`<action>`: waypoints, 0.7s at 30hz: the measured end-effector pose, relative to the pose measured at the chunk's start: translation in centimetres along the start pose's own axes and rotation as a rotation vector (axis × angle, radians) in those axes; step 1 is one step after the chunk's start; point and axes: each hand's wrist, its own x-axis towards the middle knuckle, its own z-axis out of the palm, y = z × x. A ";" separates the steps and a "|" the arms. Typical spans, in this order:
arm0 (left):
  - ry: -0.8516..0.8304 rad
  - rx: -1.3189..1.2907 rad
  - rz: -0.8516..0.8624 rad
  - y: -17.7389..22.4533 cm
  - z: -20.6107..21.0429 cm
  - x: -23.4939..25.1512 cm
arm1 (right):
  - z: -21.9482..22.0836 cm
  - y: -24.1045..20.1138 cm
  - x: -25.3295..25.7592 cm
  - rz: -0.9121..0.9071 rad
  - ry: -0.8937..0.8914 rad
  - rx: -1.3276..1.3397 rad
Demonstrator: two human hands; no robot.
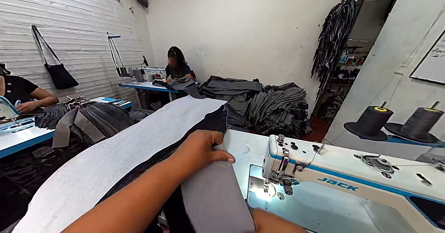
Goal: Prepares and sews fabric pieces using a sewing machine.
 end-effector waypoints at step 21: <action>0.139 -0.028 0.364 2.5 3.5 -0.9 | -1.9 -7.2 -0.1 -0.589 0.797 -0.122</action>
